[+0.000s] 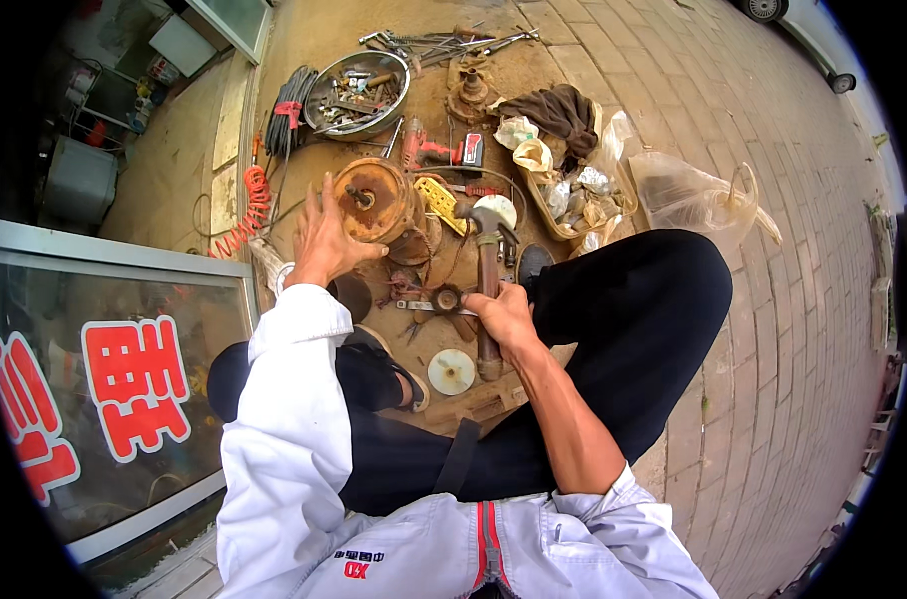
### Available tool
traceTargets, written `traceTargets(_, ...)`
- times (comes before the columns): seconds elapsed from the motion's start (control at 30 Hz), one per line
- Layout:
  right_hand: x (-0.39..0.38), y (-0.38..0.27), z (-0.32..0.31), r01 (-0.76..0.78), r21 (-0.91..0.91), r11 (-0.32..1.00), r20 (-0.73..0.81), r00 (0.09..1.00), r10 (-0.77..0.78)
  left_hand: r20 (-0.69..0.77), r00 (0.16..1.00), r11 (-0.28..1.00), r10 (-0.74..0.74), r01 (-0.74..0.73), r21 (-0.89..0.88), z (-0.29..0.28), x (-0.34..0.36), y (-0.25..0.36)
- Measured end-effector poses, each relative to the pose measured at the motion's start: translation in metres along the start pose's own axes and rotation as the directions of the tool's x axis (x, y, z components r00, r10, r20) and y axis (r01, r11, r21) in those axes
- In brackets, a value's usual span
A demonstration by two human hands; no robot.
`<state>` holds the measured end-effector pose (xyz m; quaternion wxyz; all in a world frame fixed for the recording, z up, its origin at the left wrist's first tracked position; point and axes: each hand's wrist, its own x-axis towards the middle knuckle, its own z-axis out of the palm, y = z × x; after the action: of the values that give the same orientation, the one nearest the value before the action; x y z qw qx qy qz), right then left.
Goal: The person sits on the ground and works on a circular metal part, using a hammer and other tools to adjust and clean it. They repeatedly pick up and place down various components, including a white disc and a rusty metal piece, while handling tools like a hammer and a wrench.
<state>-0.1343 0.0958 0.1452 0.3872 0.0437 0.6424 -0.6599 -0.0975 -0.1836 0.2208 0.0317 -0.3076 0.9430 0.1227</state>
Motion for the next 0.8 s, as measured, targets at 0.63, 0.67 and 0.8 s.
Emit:
traceTargets(0.63, 0.032, 0.009, 0.047, -0.054, 0.389, 0.92, -0.063, 0.994, 0.086, 0.392, 0.914, 0.863, 0.106, -0.28, 0.421, -0.023, 0.062, 0.066)
traceTargets(0.67, 0.028, -0.001, 0.048, -0.089, 0.329, 0.94, 0.016, 0.996, 0.089, 0.401, 0.91, 0.866, 0.102, -0.28, 0.414, -0.024, 0.062, 0.07)
traceTargets(0.8, 0.028, 0.0, 0.053, -0.151, 0.343, 0.927, 0.116, 0.986, 0.118, 0.412, 0.905, 0.883, 0.107, -0.277, 0.379, -0.022, 0.067, 0.066)
